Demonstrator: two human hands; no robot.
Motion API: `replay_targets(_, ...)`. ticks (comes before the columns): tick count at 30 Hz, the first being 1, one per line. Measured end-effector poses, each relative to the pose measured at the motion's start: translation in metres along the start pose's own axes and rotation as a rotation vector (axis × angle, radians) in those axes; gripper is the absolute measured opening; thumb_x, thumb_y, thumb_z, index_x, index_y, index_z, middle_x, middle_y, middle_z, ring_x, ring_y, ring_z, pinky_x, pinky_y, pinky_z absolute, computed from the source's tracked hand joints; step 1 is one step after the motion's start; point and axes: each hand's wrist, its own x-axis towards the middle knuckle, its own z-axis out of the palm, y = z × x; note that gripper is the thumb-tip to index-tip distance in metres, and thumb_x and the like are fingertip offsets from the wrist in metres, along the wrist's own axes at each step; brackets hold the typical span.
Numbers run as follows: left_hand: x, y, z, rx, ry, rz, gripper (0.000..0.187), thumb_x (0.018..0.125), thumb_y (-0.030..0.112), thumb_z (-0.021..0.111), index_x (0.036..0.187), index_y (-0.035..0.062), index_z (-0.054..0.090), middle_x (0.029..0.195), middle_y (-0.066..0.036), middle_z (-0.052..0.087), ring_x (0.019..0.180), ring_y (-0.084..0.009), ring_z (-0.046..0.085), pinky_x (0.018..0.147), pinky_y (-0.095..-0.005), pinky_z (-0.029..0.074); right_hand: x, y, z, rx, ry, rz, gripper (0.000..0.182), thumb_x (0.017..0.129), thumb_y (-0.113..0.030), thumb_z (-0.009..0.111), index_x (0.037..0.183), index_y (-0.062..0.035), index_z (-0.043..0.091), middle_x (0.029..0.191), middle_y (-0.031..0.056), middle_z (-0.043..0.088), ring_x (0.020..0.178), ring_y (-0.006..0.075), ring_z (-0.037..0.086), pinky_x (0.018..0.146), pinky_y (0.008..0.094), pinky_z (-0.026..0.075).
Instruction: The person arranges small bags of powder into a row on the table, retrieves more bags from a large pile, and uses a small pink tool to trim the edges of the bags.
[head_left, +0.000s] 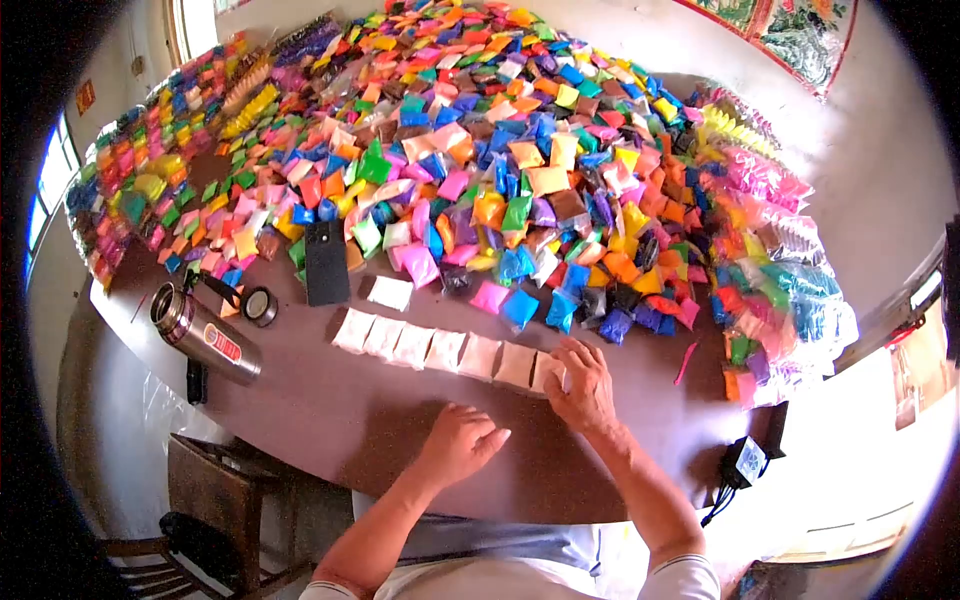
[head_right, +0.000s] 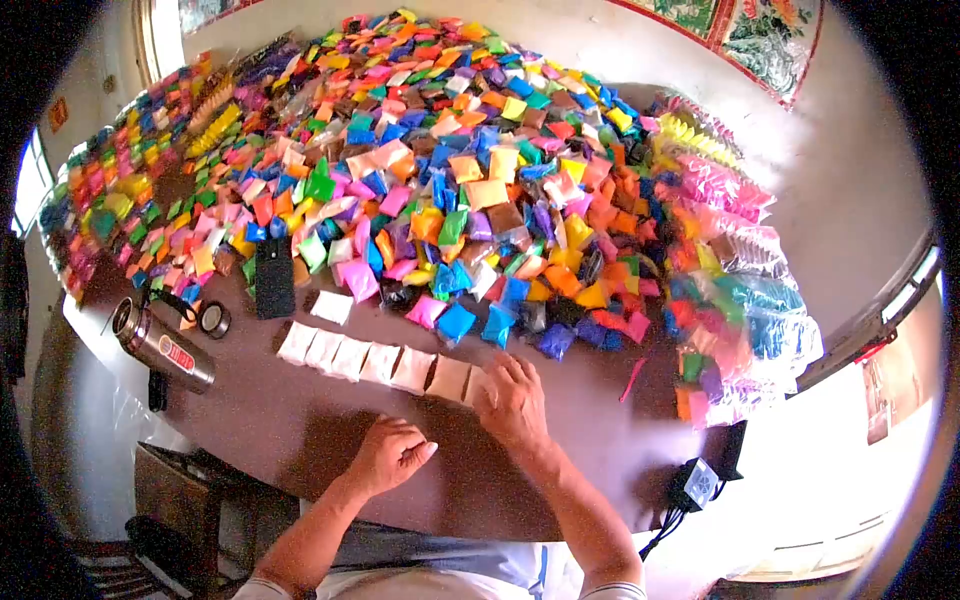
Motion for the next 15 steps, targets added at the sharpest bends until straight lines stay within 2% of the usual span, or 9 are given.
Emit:
replay_targets(2, 0.0, 0.003, -0.001, 0.005, 0.013, 0.0, 0.035, 0.09, 0.026, 0.064, 0.064, 0.0047, 0.054, 0.066, -0.012, 0.057, 0.069, -0.0339, 0.057, 0.066, -0.0458, 0.042, 0.004, -0.001, 0.007, 0.029, 0.013, -0.066, 0.03, 0.078, -0.013, 0.068, 0.104, 0.0007, 0.064, 0.117, 0.0173, 0.064, 0.11, 0.0371, 0.058, 0.096, 0.0462, 0.046)
replay_targets(4, 0.0, 0.002, -0.001, 0.004, 0.02, -0.006, 0.035, 0.09, 0.026, 0.064, 0.064, 0.0047, 0.054, 0.067, -0.012, 0.057, 0.069, -0.0339, 0.057, 0.067, -0.0457, 0.042, 0.003, -0.004, 0.017, -0.004, -0.027, -0.017, 0.029, 0.078, -0.013, 0.068, 0.104, -0.0001, 0.064, 0.115, 0.0165, 0.064, 0.109, 0.0359, 0.058, 0.094, 0.0457, 0.046)
replay_targets(6, -0.001, -0.005, -0.001, 0.038, -0.042, 0.017, 0.031, 0.091, 0.027, 0.066, 0.07, 0.0051, 0.061, 0.069, -0.008, 0.061, 0.069, -0.0295, 0.06, 0.068, -0.043, 0.043, 0.002, -0.003, 0.025, -0.046, -0.047, 0.005, 0.027, 0.078, -0.012, 0.068, 0.103, -0.0015, 0.064, 0.111, 0.0143, 0.066, 0.107, 0.0331, 0.06, 0.091, 0.0445, 0.046)
replay_targets(10, -0.002, -0.006, 0.003, 0.01, 0.011, 0.026, 0.031, 0.09, 0.027, 0.066, 0.069, 0.0052, 0.061, 0.069, -0.008, 0.061, 0.067, -0.0294, 0.059, 0.067, -0.0433, 0.042, 0.0, -0.003, 0.027, 0.013, -0.012, 0.013, 0.026, 0.08, -0.01, 0.066, 0.103, -0.0009, 0.064, 0.111, 0.0153, 0.066, 0.107, 0.0352, 0.06, 0.093, 0.0448, 0.045)
replay_targets(12, -0.002, -0.006, 0.001, 0.046, -0.018, 0.024, 0.031, 0.09, 0.027, 0.066, 0.069, 0.0053, 0.061, 0.069, -0.008, 0.061, 0.067, -0.0288, 0.059, 0.067, -0.0431, 0.042, -0.002, 0.0, 0.029, 0.025, 0.143, -0.027, 0.023, 0.081, -0.006, 0.061, 0.104, -0.0002, 0.064, 0.111, 0.0168, 0.066, 0.109, 0.0372, 0.059, 0.094, 0.0449, 0.045)
replay_targets(15, -0.002, -0.009, 0.002, 0.024, -0.017, 0.046, 0.032, 0.091, 0.027, 0.066, 0.068, 0.0056, 0.06, 0.067, -0.007, 0.06, 0.066, -0.0283, 0.058, 0.067, -0.0429, 0.042, -0.004, -0.003, 0.024, -0.011, 0.238, 0.015, 0.022, 0.082, -0.003, 0.057, 0.104, 0.0004, 0.063, 0.112, 0.0184, 0.065, 0.11, 0.039, 0.058, 0.095, 0.045, 0.044)
